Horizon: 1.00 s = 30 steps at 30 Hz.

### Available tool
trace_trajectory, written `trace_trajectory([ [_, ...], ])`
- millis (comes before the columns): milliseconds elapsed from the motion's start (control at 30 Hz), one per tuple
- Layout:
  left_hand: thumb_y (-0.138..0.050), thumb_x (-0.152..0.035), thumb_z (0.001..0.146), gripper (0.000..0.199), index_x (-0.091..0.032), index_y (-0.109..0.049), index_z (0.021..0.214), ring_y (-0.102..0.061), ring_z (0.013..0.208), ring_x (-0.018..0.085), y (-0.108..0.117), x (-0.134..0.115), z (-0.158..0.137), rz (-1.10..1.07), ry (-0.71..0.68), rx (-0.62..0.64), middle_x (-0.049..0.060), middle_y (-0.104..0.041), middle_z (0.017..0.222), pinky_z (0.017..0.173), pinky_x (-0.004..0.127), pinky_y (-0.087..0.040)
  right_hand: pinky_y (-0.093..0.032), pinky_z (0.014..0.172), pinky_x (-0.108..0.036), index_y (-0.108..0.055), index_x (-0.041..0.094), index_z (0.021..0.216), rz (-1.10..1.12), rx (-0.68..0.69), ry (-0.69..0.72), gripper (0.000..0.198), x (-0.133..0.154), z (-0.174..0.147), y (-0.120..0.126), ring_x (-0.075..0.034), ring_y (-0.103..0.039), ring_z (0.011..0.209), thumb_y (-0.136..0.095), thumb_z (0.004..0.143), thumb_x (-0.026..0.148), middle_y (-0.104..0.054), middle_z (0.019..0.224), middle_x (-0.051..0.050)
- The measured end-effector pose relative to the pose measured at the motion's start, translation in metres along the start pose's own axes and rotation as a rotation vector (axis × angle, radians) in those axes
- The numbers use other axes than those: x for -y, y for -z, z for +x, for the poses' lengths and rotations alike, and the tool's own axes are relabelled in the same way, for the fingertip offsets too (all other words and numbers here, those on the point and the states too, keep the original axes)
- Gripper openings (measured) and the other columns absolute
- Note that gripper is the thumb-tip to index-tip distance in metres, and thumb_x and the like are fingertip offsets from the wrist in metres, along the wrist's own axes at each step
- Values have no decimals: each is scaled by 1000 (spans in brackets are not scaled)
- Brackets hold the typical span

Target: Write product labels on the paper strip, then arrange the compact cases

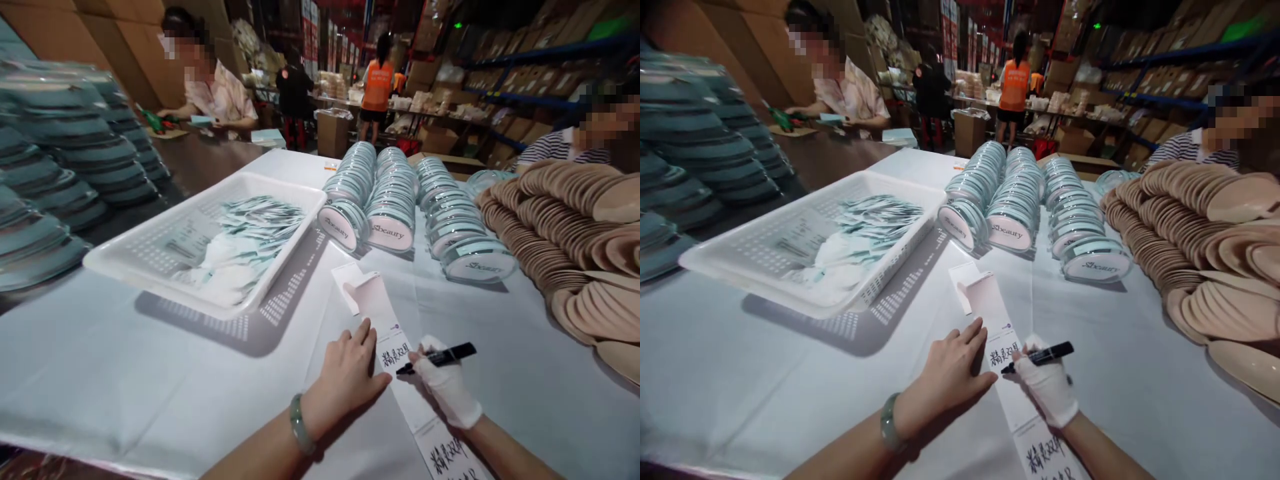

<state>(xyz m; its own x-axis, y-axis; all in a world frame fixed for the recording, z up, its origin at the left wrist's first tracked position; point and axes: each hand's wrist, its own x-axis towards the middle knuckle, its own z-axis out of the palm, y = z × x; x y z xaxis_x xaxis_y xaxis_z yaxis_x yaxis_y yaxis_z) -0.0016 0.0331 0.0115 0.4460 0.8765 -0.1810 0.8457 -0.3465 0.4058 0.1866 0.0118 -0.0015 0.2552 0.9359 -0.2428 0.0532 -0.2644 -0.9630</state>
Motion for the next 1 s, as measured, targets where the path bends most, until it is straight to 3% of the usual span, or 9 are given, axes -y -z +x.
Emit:
trace_trajectory([
  [133, -63, -52, 84, 67, -19, -52, 142, -64, 115, 36, -2, 0, 0, 1, -10, -20, 10, -40, 164, 87, 49, -58, -55, 59, -31, -52, 23, 60, -210, -11, 221, 54, -14, -6, 2, -17, -57, 57, -76, 65, 71, -58, 58, 0],
  [333, -56, -50, 89, 62, -19, -53, 142, -64, 115, 36, 0, 1, 0, 6, -4, -26, 9, -40, 164, 86, 49, -58, -53, 57, -29, -56, 23, 62, -295, 1, 287, 49, -24, -1, 7, -18, -60, 56, -74, 72, 67, -62, 58, -2],
  [467, -54, -49, 90, 61, -19, -51, 144, -63, 116, 35, 2, 0, 0, 7, 3, -9, 9, -40, 164, 87, 50, -58, -54, 59, -29, -59, 22, 62, -369, 10, 407, 42, -22, -1, 8, -18, -61, 57, -71, 78, 60, -62, 59, -2],
  [667, -55, -48, 90, 59, -21, -52, 142, -63, 116, 35, 4, 0, 0, 11, 11, 16, 8, -38, 165, 89, 52, -58, -54, 61, -30, -59, 23, 64, -344, -69, 354, 46, -27, 0, 11, -19, -62, 58, -72, 76, 65, -65, 62, -3],
  [833, -55, -48, 90, 59, -21, -52, 142, -64, 115, 35, 4, -1, 0, 14, 11, 15, 8, -39, 165, 87, 50, -59, -50, 57, -29, -59, 23, 61, -401, 42, 396, 41, -24, 0, 13, -18, -59, 55, -70, 81, 57, -61, 57, -2],
  [1000, -55, -49, 89, 59, -21, -53, 141, -65, 114, 35, 2, 0, 1, 21, 9, -6, 6, -40, 165, 86, 48, -59, -49, 58, -31, -58, 23, 64, -423, 25, 396, 37, -29, 2, 17, -20, -59, 57, -70, 82, 54, -61, 60, -2],
])
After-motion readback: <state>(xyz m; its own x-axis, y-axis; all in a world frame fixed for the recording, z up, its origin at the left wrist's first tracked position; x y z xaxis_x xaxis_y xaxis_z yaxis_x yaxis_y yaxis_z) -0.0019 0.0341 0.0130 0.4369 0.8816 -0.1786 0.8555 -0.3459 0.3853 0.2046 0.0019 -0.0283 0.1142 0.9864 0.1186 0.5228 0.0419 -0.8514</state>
